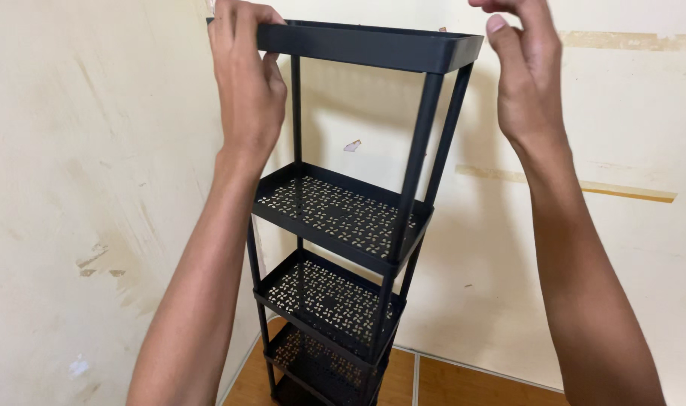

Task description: The person assembles a black metal corner shelf by inserting vertical poles into perforated shelves and securing them in place. They repeatedly adjust the poles and shelves to ensure stability, then place the top shelf onto the frame.

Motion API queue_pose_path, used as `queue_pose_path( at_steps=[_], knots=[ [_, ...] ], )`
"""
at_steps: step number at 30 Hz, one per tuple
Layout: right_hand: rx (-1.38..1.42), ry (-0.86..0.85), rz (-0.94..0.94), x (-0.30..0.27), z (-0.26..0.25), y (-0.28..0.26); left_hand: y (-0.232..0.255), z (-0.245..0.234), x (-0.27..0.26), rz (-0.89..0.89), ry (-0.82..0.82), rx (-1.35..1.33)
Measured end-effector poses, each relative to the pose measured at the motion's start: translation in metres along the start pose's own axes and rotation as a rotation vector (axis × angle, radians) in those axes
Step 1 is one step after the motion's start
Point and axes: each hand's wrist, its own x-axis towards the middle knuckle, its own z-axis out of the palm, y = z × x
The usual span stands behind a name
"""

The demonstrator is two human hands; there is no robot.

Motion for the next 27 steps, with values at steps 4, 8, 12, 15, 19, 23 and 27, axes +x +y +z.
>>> queue_pose_path(
  at_steps=[4, 8, 12, 15, 19, 23, 27],
  knots=[
    [0.172, -0.107, -0.059, -0.009, 0.020, 0.028, -0.009, -0.015, 0.007, -0.029, -0.054, -0.133],
    [0.367, 0.048, 0.069, -0.017, 0.040, 0.041, 0.001, -0.026, 0.005, 0.143, 0.069, 0.009],
    [0.554, 0.040, 0.540, -0.023, 0.042, 0.031, 0.035, -0.032, -0.007, -0.309, -0.013, 0.037],
    [0.636, -0.030, 0.787, -0.017, 0.033, 0.018, 0.067, -0.037, -0.016, -0.677, -0.241, -0.209],
    [0.795, -0.164, 0.787, -0.014, 0.025, -0.003, 0.097, -0.042, -0.008, -0.751, -0.454, -0.644],
    [0.811, -0.022, 0.755, -0.016, 0.034, -0.028, 0.114, -0.059, 0.004, -0.790, -0.542, -0.940],
    [0.689, 0.103, 0.738, -0.017, 0.045, -0.055, 0.119, -0.086, 0.009, -0.671, -0.547, -1.029]
  ],
)
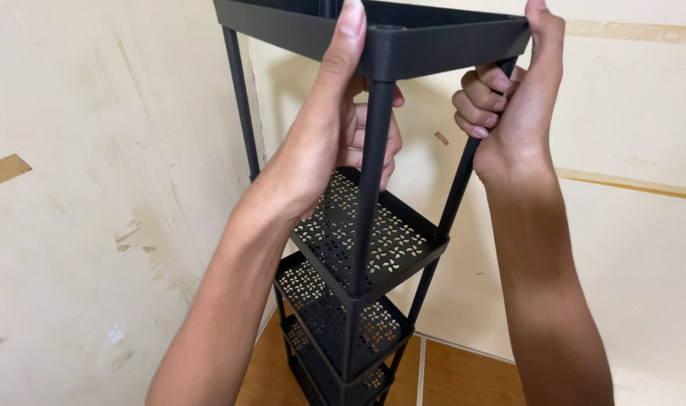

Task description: The person assembles a black metal corner shelf by inserting vertical poles into perforated shelves and securing them in place. They repeatedly adjust the poles and shelves to ensure stability, then place the top shelf onto the frame.

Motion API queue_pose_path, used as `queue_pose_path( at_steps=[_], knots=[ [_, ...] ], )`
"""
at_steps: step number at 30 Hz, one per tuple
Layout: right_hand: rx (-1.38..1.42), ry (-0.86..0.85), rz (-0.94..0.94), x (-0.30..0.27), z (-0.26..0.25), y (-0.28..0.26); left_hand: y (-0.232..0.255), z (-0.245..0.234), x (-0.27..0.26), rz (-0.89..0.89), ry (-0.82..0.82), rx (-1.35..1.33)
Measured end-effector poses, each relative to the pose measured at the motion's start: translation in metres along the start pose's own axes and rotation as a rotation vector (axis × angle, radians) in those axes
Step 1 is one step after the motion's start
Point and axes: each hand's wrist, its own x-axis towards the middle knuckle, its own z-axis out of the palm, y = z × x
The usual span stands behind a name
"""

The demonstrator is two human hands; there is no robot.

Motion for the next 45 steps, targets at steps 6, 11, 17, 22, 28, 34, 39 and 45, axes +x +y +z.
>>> queue_pose_path(
  at_steps=[6, 11, 17, 22, 28, 34, 39, 45],
  knots=[
    [-0.007, 0.160, -0.038, -0.018, 0.046, -0.007, 0.014, -0.039, -0.002, -0.059, 0.046, -0.003],
    [-0.015, 0.297, -0.083, -0.019, 0.091, 0.003, 0.005, -0.081, -0.005, -0.067, 0.115, 0.083],
    [-0.105, 0.379, -0.170, -0.006, 0.141, 0.031, -0.019, -0.113, -0.009, 0.269, 0.353, 0.090],
    [-0.160, 0.407, -0.276, 0.011, 0.170, 0.051, -0.045, -0.134, -0.007, 0.586, 0.449, 0.330],
    [-0.160, 0.339, -0.231, 0.006, 0.178, 0.074, -0.083, -0.164, 0.000, 0.582, 0.469, 0.426],
    [-0.193, 0.232, -0.253, 0.009, 0.158, 0.074, -0.095, -0.176, 0.018, 0.574, 0.470, 0.533],
    [-0.673, 0.292, -0.755, 0.017, 0.149, 0.069, -0.086, -0.187, 0.031, 0.775, 0.612, 1.035],
    [-0.995, 0.128, -0.917, 0.020, 0.151, 0.072, -0.099, -0.184, 0.042, 0.751, 0.457, 0.749]
  ],
)
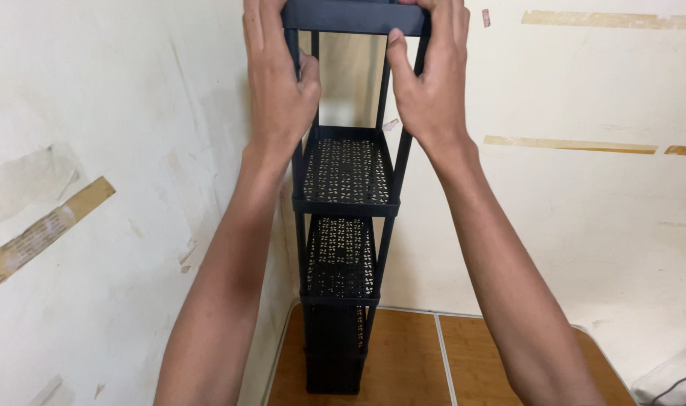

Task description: The person assembles a black metal corner shelf by inserting vertical poles into perforated shelves and securing them in place. They repeatedly adjust the poles and shelves to ensure stability, then place the top shelf onto the frame.

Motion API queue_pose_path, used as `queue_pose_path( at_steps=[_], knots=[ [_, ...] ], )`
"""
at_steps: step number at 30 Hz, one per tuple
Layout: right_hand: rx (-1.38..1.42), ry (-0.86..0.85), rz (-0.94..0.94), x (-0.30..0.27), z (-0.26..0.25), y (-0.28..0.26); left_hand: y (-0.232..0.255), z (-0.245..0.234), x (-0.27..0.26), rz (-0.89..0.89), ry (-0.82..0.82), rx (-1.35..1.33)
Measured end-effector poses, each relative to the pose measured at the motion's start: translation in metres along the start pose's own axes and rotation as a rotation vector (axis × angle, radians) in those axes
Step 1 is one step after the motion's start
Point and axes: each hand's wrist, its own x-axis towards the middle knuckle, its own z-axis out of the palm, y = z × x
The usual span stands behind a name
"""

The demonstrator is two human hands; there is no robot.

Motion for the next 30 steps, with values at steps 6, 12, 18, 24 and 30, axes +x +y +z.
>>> queue_pose_path(
  at_steps=[6, 12, 18, 24, 30],
  knots=[
    [0.011, -0.011, -0.030, -0.005, 0.004, 0.009, -0.024, 0.013, 0.002, 0.037, 0.043, -0.021],
    [-0.072, 0.093, 0.006, -0.008, 0.011, 0.019, -0.029, 0.032, 0.004, 0.060, 0.104, -0.104],
    [-0.046, 0.164, 0.029, -0.014, 0.008, 0.019, -0.030, 0.041, 0.000, 0.026, 0.110, -0.193],
    [-0.043, 0.205, 0.026, -0.016, 0.018, 0.027, -0.038, 0.047, 0.002, 0.031, 0.118, -0.237],
    [-0.076, 0.178, 0.041, -0.018, 0.006, 0.027, -0.022, 0.045, 0.002, 0.009, 0.121, -0.270]
  ],
)
